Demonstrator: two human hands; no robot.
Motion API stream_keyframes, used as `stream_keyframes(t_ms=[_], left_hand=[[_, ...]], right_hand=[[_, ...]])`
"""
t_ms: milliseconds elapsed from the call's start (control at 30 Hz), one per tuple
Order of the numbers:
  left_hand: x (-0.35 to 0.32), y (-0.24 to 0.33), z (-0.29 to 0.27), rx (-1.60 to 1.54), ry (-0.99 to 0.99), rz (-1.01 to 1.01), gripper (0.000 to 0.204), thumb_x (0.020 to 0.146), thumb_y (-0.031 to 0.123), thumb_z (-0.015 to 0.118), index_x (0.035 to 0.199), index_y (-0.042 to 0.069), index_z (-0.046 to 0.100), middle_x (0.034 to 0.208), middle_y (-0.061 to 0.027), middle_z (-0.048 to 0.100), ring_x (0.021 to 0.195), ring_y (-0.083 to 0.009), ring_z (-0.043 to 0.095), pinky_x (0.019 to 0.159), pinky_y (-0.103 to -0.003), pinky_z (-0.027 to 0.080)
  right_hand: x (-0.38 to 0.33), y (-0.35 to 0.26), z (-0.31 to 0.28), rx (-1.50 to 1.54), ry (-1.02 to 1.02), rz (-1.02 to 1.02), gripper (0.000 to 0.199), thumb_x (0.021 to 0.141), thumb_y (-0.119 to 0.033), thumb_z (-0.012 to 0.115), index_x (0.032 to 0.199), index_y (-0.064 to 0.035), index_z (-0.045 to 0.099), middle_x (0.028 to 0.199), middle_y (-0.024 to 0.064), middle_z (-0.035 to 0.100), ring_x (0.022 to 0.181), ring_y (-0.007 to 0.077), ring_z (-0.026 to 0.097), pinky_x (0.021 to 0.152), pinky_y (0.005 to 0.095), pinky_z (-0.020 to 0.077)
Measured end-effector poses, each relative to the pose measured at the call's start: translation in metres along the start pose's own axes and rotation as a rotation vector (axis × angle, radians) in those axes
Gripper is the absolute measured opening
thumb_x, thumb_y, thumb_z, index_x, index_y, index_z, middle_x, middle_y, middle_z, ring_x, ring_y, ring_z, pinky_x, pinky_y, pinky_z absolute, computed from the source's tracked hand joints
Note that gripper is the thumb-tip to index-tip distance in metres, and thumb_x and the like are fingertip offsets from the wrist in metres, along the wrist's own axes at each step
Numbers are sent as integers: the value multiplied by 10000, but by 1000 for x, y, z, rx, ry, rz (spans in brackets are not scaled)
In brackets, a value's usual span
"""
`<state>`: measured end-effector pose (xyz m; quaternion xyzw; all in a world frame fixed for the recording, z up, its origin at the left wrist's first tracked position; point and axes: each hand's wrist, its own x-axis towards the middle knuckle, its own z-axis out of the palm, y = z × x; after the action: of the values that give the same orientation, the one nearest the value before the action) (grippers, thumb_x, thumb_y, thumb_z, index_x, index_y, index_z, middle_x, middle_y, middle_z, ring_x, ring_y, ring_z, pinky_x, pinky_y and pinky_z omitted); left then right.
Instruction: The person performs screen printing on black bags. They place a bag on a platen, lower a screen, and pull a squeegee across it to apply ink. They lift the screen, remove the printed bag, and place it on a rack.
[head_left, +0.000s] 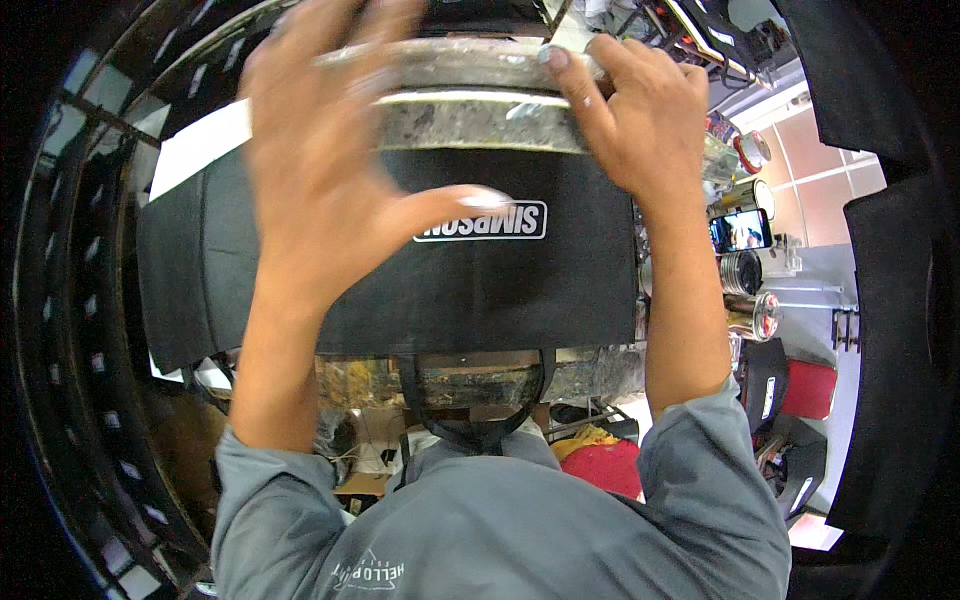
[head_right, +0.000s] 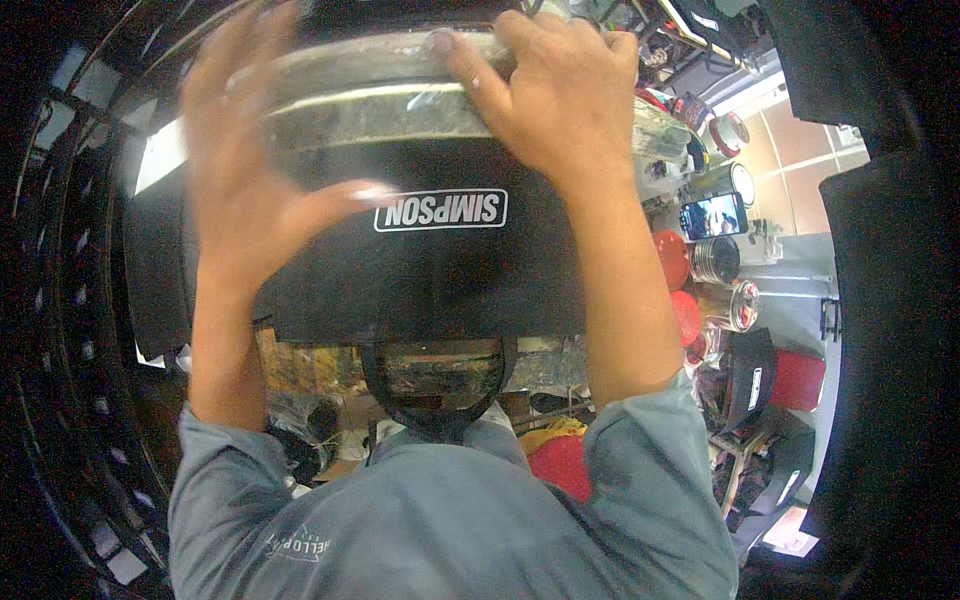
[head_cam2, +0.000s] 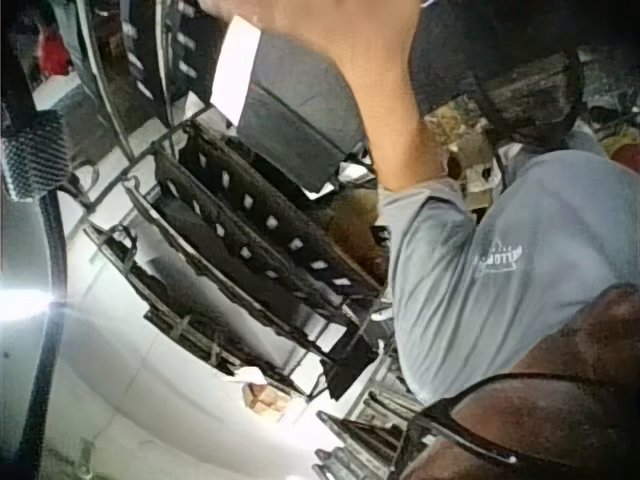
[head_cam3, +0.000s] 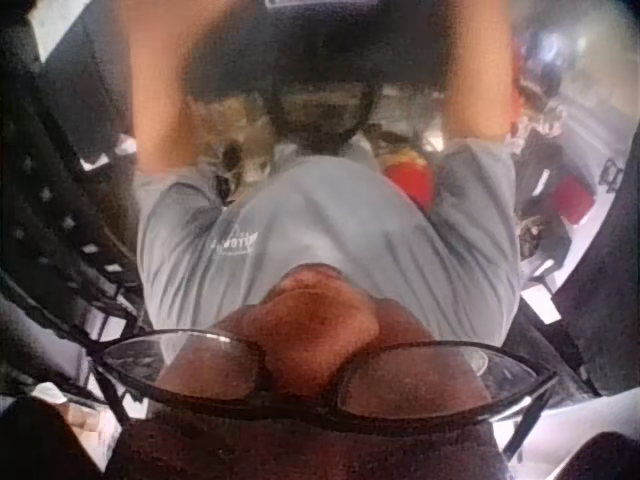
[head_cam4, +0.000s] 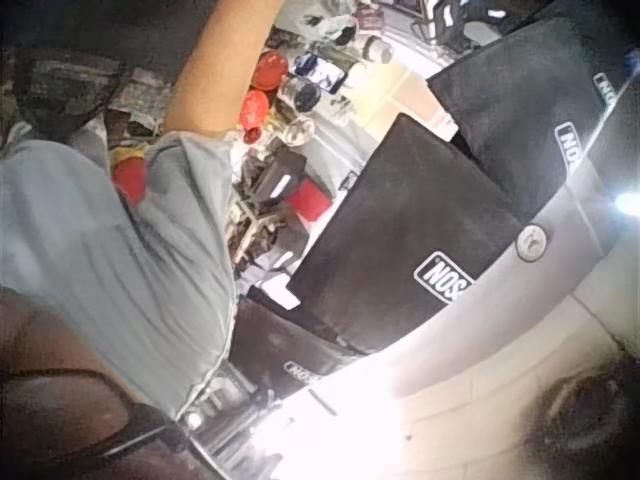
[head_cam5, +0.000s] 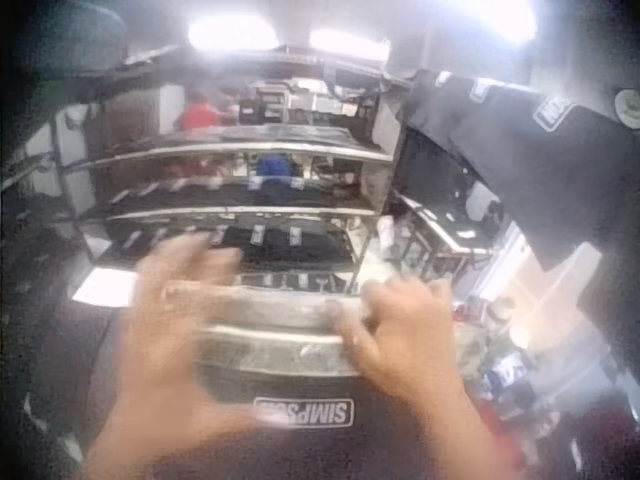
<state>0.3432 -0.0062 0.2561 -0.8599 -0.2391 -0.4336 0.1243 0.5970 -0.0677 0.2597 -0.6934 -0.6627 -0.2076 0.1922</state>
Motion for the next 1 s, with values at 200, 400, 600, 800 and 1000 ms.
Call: stream_keyframes(t_ms=[200,400,600,800,1000], left_hand=[[55,12,18,151,-506,-66,1068,669,890,715,1201,-34,642,1130,-169,622,1114,-312,588,1036,-472,432],[62,-9,36,151,-442,-51,1031,677,764,779,1335,-15,631,1263,-253,678,1212,-400,647,1055,-479,490],[81,-6,31,86,-507,-87,1020,690,905,684,1105,-26,647,1061,-171,644,1058,-304,630,950,-450,493],[91,-10,29,70,-475,-138,935,662,875,729,1016,12,672,975,-139,668,971,-276,648,902,-411,495],[96,-8,22,41,-527,-123,819,662,796,785,896,22,656,927,-154,659,933,-289,645,893,-421,492]], right_hand=[[1,14,-3,116,240,-46,442,967,-512,644,958,-73,697,900,138,683,919,337,648,838,505,412],[-145,9,36,381,278,159,418,940,-256,725,1305,-72,637,1261,199,629,1186,408,565,1049,524,405],[-374,69,141,-20,-336,839,719,943,-480,726,1314,110,546,1260,349,603,1237,508,546,1048,556,449],[-349,81,150,88,-437,1025,855,904,-576,732,1372,98,493,1274,370,618,1212,531,581,1031,550,479],[-367,84,139,378,-258,842,586,987,-385,701,1307,98,610,1241,355,664,1206,478,647,1037,474,498]])
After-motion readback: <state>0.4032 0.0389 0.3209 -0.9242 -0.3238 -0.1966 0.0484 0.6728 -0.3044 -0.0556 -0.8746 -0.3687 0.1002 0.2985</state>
